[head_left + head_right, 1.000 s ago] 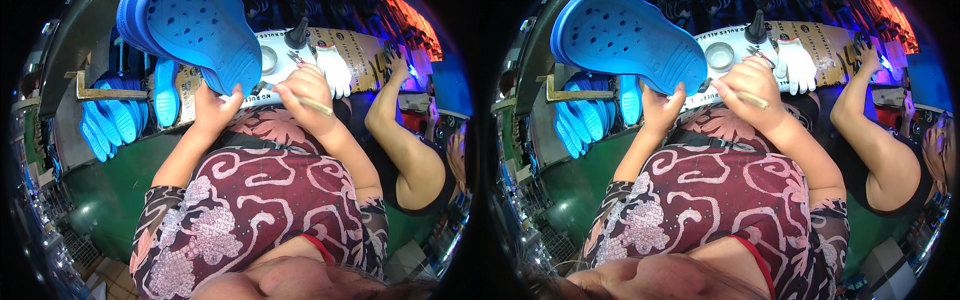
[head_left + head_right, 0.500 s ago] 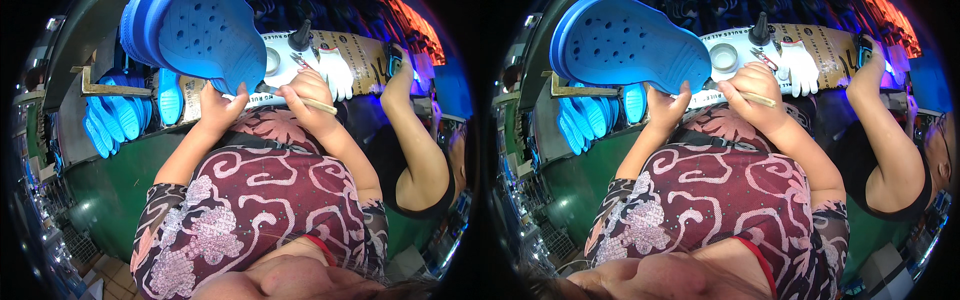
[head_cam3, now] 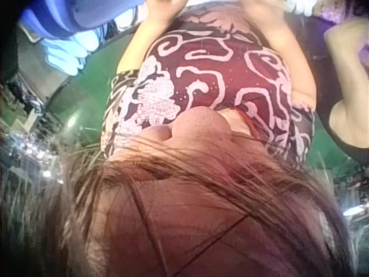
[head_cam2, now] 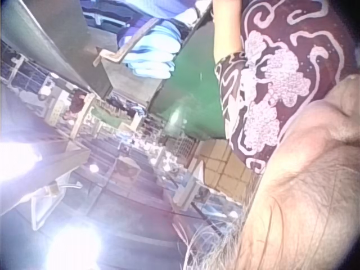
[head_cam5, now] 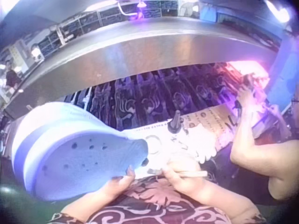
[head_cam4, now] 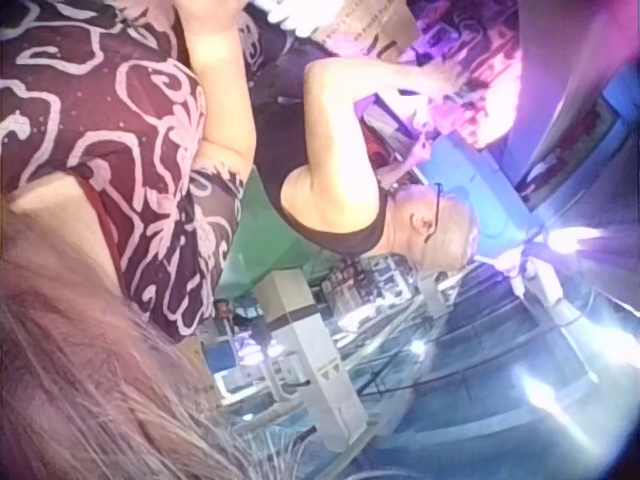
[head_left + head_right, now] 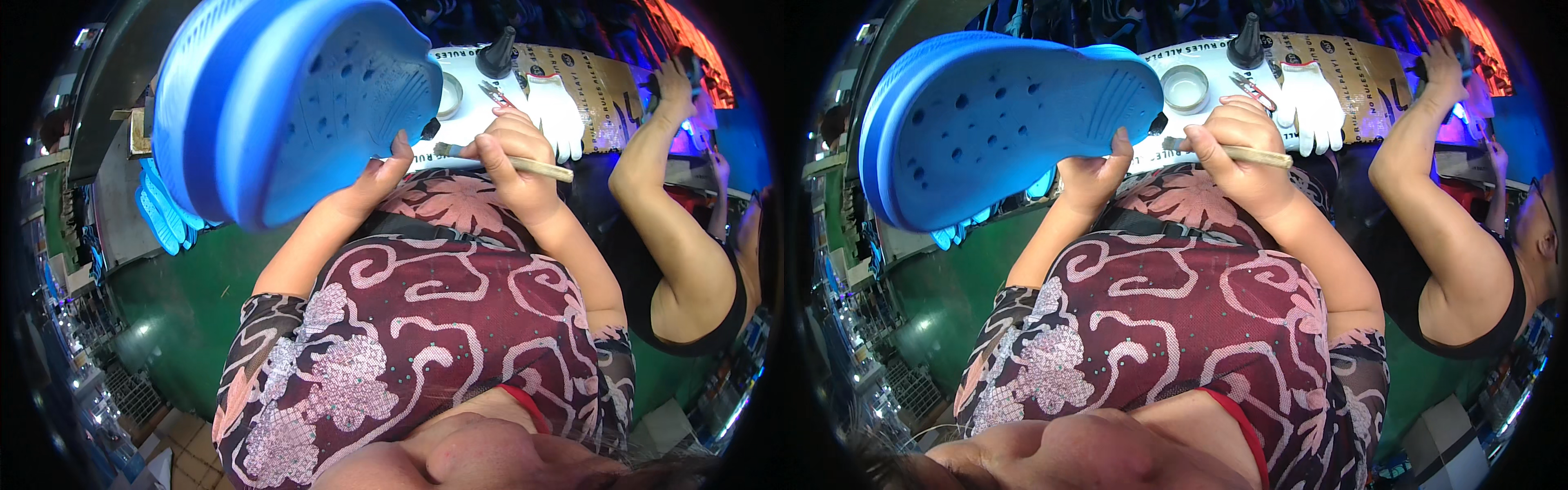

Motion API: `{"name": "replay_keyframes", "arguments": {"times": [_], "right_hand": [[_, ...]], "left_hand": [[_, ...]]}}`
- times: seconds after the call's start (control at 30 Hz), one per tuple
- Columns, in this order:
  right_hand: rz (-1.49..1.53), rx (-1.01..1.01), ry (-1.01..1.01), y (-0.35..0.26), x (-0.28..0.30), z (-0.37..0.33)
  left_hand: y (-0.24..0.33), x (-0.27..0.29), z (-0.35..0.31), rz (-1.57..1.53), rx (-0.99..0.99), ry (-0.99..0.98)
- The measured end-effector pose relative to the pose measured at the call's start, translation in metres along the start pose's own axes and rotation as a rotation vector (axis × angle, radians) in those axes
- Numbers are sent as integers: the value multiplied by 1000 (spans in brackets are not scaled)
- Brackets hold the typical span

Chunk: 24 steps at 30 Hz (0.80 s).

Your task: The person applies adhesive to shoe soles using a brush, dipping the brush into a small container and coating each sole before placing it onto an overhead conveyor.

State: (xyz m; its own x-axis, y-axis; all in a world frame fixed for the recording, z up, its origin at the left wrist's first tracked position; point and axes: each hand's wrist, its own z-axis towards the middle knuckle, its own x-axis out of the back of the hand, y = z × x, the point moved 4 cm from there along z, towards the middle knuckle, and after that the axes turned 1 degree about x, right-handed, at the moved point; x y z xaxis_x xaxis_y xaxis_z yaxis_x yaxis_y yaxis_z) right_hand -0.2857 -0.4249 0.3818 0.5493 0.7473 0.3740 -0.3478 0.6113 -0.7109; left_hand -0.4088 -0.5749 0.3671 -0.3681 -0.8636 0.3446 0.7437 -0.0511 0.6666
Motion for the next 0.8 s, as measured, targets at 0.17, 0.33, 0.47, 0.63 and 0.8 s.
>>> {"name": "replay_keyframes", "arguments": {"times": [0.17, 0.33, 0.47, 0.63, 0.8], "right_hand": [[92, -52, 75, 1, 1, 6], [-58, 28, 27, 0, 6, 2], [-47, -80, 186, 7, 28, -8], [16, -321, 336, 32, 57, -44], [-8, -412, 433, 33, 68, -73]], "left_hand": [[2, -3, -5, 232, 54, -149], [2, -2, 2, 208, 44, -131], [-5, 8, 17, -76, 130, -95], [47, 30, 67, -420, 342, -145], [72, 1, 80, -794, 752, -726]]}}
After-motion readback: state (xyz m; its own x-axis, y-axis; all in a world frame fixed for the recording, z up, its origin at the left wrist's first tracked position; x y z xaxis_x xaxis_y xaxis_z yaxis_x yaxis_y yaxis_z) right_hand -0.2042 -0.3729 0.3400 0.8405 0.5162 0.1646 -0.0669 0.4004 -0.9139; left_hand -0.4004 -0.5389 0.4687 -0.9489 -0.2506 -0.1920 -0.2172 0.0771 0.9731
